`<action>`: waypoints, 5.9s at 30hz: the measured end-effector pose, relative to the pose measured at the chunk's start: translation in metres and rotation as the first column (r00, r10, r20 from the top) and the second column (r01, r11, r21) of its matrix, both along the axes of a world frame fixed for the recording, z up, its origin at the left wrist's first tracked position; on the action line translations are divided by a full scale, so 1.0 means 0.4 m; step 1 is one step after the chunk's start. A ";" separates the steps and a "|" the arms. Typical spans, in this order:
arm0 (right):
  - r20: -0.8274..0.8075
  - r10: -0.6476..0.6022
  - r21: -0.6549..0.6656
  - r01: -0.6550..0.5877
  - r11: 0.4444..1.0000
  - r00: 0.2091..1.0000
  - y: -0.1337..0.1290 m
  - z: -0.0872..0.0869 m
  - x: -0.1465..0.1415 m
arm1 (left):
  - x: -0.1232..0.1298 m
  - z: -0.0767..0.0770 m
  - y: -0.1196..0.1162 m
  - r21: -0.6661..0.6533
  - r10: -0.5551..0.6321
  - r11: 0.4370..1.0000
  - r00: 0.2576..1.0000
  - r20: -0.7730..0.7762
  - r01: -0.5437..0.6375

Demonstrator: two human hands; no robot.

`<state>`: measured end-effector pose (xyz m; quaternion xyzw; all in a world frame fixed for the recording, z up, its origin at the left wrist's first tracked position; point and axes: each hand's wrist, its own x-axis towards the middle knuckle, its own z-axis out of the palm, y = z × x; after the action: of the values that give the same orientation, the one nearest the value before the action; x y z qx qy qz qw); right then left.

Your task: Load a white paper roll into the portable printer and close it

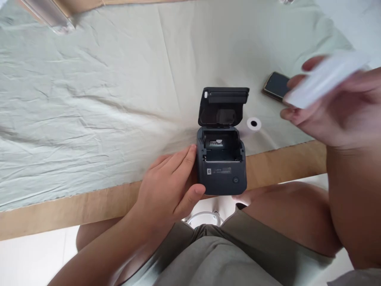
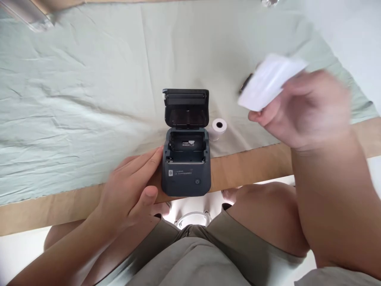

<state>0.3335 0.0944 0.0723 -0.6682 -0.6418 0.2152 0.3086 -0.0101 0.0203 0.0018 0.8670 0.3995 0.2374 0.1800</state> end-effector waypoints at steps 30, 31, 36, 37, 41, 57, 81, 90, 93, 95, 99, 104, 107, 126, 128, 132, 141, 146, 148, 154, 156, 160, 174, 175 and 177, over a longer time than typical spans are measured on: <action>0.079 0.294 0.117 -0.302 0.946 0.952 -0.074 -0.156 -0.078 | 0.005 -0.015 0.005 0.105 0.023 0.994 1.000 0.003 -0.023; 0.040 0.279 0.086 -0.282 0.956 0.959 -0.068 -0.161 -0.077 | 0.005 -0.016 0.006 0.106 0.015 0.994 1.000 0.005 -0.015; -0.094 0.268 -0.030 -0.272 0.962 0.959 -0.074 -0.164 -0.067 | 0.005 -0.015 0.006 0.079 0.002 0.997 1.000 0.028 -0.004; -0.090 0.274 -0.050 -0.279 0.959 0.958 -0.077 -0.165 -0.066 | 0.005 -0.015 0.005 0.076 0.003 0.997 1.000 0.027 -0.005; 0.019 0.325 -0.028 -0.325 0.945 0.945 -0.085 -0.166 -0.070 | 0.005 -0.012 0.000 0.075 -0.011 0.997 1.000 0.014 0.010; -0.040 0.185 0.190 -0.174 0.966 0.982 -0.097 -0.156 -0.056 | 0.005 -0.015 0.004 0.053 -0.002 0.999 1.000 -0.012 0.003; 0.310 0.342 0.235 -0.420 0.877 0.887 -0.097 -0.093 -0.188 | 0.005 -0.010 -0.003 -0.022 -0.021 1.000 1.000 0.006 0.021; 0.240 0.441 0.239 -0.493 0.837 0.865 -0.096 -0.083 -0.183 | 0.002 -0.007 -0.003 -0.093 -0.021 0.995 0.999 0.049 0.026; 0.217 0.464 0.262 -0.509 0.820 0.859 -0.112 -0.070 -0.184 | 0.003 -0.007 -0.005 -0.099 -0.032 0.994 0.993 0.110 0.043; 0.212 0.479 0.260 -0.522 0.812 0.852 -0.127 -0.063 -0.186 | 0.003 -0.005 -0.005 -0.089 -0.060 0.994 0.993 0.105 0.070; 0.175 0.599 0.199 -0.624 0.756 0.782 -0.151 -0.060 -0.182 | 0.001 -0.005 -0.002 -0.079 -0.153 0.984 0.987 0.054 0.157; 0.098 0.447 0.363 -0.451 0.816 0.889 -0.131 -0.073 -0.145 | 0.000 -0.020 -0.003 -0.069 -0.151 0.985 0.986 0.075 0.157; 0.013 0.263 0.372 -0.249 0.894 0.965 -0.098 -0.094 -0.124 | -0.002 -0.024 -0.003 -0.054 -0.160 0.985 0.985 0.071 0.164; -0.245 0.397 -0.049 -0.421 0.906 0.884 -0.084 -0.148 -0.133 | -0.015 -0.014 0.003 -0.122 -0.180 0.975 0.982 0.063 0.186; -0.275 0.372 -0.085 -0.408 0.909 0.887 -0.083 -0.151 -0.135 | -0.011 -0.013 0.003 -0.134 -0.173 0.975 0.983 0.056 0.180; -0.290 0.388 -0.106 -0.432 0.896 0.875 -0.082 -0.143 -0.135 | 0.000 -0.012 -0.002 -0.094 -0.128 0.987 0.991 0.023 0.130; -0.204 0.446 -0.158 -0.479 0.863 0.872 -0.088 -0.134 -0.133 | 0.017 -0.005 -0.009 -0.046 -0.043 0.998 0.999 -0.020 0.042; -0.181 0.336 -0.136 -0.362 0.922 0.924 -0.104 -0.157 -0.121 | 0.016 -0.001 -0.014 -0.045 -0.038 0.998 0.993 -0.114 0.033; -0.052 0.358 -0.107 -0.361 0.926 0.932 -0.104 -0.166 -0.113 | 0.012 -0.003 -0.012 -0.062 -0.042 0.998 0.988 -0.149 0.033; 0.159 0.459 0.006 -0.465 0.885 0.874 -0.104 -0.188 -0.114 | 0.004 -0.016 -0.012 -0.024 -0.049 0.999 0.994 -0.099 0.047; 0.168 0.472 0.009 -0.480 0.877 0.865 -0.107 -0.189 -0.117 | 0.005 -0.018 -0.019 0.024 -0.043 0.999 0.996 -0.081 0.045; 0.161 0.481 -0.004 -0.487 0.873 0.862 -0.111 -0.181 -0.115 | 0.008 -0.016 -0.033 0.042 -0.005 0.999 0.997 -0.074 0.008; 0.097 0.411 -0.052 -0.407 0.912 0.907 -0.134 -0.154 -0.120 | 0.014 -0.020 -0.056 0.065 0.065 0.996 0.980 -0.187 -0.054; 0.103 0.408 -0.035 -0.407 0.913 0.907 -0.136 -0.158 -0.120 | 0.014 -0.018 -0.060 0.065 0.066 0.996 0.980 -0.188 -0.054; 0.097 0.417 -0.025 -0.417 0.909 0.904 -0.138 -0.162 -0.120 | 0.014 -0.017 -0.063 0.082 0.052 0.996 0.981 -0.188 -0.037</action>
<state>0.2856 0.0390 0.0075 -0.5262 -0.7840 0.2435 0.2219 -0.0044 -0.0051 -0.0052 0.8828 0.4248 0.1730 0.1017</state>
